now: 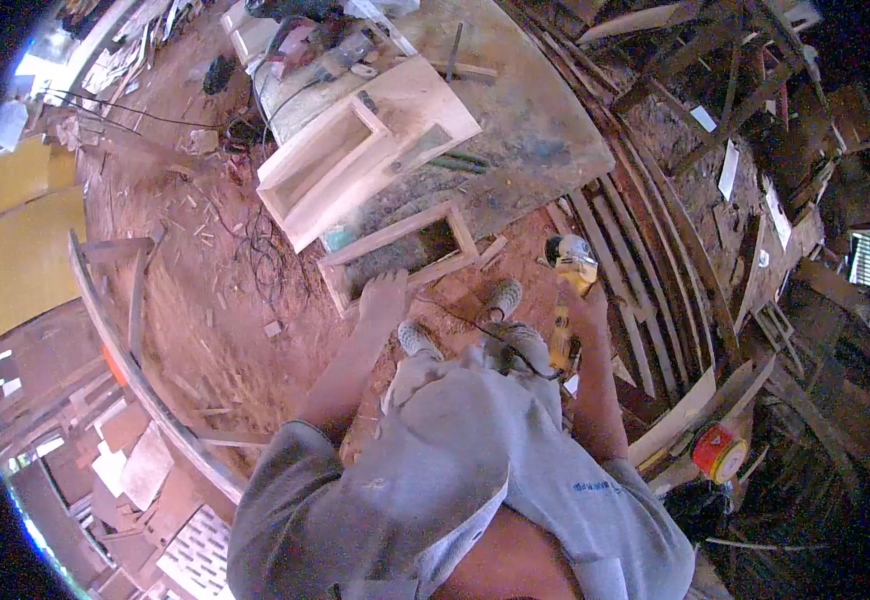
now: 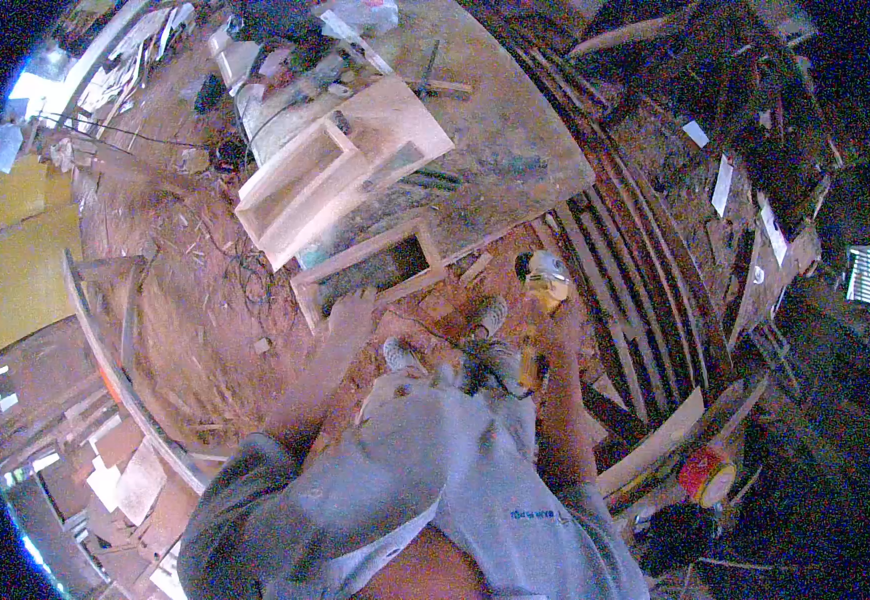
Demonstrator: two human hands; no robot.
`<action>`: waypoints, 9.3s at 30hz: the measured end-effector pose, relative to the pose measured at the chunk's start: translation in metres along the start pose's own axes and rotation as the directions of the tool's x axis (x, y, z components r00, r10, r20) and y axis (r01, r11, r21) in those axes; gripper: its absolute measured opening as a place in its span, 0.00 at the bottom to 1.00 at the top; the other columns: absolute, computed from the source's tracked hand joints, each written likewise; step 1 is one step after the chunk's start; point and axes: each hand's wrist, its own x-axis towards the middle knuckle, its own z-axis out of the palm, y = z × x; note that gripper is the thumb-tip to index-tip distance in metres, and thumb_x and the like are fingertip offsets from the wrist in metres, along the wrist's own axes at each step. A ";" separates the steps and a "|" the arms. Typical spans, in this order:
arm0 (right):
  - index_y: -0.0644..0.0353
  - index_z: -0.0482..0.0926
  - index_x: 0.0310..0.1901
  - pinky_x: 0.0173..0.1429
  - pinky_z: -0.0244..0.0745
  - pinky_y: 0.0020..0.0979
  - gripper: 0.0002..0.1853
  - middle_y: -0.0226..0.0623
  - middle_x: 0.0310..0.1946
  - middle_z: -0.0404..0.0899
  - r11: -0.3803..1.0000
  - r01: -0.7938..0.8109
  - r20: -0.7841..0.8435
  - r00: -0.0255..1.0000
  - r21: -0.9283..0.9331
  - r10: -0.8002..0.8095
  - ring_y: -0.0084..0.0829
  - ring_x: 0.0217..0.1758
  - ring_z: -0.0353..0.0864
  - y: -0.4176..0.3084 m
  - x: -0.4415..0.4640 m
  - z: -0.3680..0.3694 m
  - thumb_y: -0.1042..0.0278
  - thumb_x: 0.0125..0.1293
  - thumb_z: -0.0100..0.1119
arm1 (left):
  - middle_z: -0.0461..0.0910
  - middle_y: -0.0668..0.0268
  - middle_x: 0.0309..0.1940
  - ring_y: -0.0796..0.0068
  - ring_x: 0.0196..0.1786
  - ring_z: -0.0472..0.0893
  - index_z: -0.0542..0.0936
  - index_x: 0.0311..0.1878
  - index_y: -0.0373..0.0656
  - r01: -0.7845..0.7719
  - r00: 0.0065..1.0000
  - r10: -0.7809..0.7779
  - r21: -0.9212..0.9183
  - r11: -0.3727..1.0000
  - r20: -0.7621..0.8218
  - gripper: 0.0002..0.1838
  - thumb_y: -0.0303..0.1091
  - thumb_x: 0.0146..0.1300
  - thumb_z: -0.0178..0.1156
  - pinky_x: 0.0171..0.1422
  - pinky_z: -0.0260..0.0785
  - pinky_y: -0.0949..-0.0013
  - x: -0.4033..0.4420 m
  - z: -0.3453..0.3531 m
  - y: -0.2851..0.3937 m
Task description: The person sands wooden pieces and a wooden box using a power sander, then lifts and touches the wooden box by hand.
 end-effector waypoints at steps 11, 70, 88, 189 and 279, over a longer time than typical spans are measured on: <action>0.63 0.85 0.47 0.33 0.81 0.31 0.19 0.33 0.31 0.86 0.873 -0.411 0.462 0.848 0.264 0.260 0.28 0.26 0.84 -0.030 0.027 0.041 0.52 0.72 0.64 | 0.86 0.46 0.37 0.40 0.41 0.86 0.88 0.40 0.37 -0.123 0.992 0.121 -0.148 0.981 -0.016 0.27 0.57 0.70 0.60 0.49 0.78 0.43 -0.004 -0.115 -0.029; 0.76 0.63 0.71 0.55 0.82 0.55 0.52 0.62 0.43 0.86 0.602 0.645 0.673 0.704 -0.471 -0.228 0.62 0.48 0.88 -0.243 -0.145 0.280 0.34 0.61 0.66 | 0.56 0.47 0.82 0.48 0.81 0.61 0.51 0.84 0.37 0.277 0.799 -0.472 -0.468 0.839 -0.373 0.53 0.44 0.63 0.70 0.81 0.56 0.45 -0.095 0.108 -0.111; 0.65 0.65 0.66 0.54 0.82 0.57 0.46 0.60 0.46 0.87 0.627 0.538 0.662 0.748 -0.563 -0.049 0.61 0.50 0.88 -0.219 -0.182 0.222 0.32 0.62 0.67 | 0.54 0.45 0.82 0.46 0.82 0.58 0.42 0.85 0.36 0.282 0.846 -0.369 -0.265 0.922 -0.386 0.59 0.48 0.65 0.70 0.83 0.52 0.42 -0.082 0.139 -0.124; 0.54 0.78 0.57 0.44 0.84 0.38 0.20 0.36 0.43 0.83 0.474 -0.581 0.500 0.813 0.662 0.298 0.34 0.39 0.84 0.042 -0.015 0.120 0.47 0.75 0.58 | 0.88 0.46 0.44 0.43 0.52 0.87 0.90 0.52 0.54 -0.162 0.979 0.166 -0.044 0.986 0.115 0.43 0.81 0.68 0.42 0.61 0.78 0.46 0.068 -0.059 -0.003; 0.69 0.43 0.82 0.85 0.52 0.55 0.66 0.63 0.80 0.53 0.789 0.488 0.359 0.860 -0.375 -0.362 0.63 0.82 0.55 -0.002 0.193 0.138 0.40 0.56 0.78 | 0.85 0.57 0.51 0.56 0.51 0.86 0.74 0.68 0.35 -0.605 0.313 -0.847 -0.597 -0.526 0.430 0.38 0.64 0.79 0.47 0.59 0.80 0.54 -0.060 0.053 0.042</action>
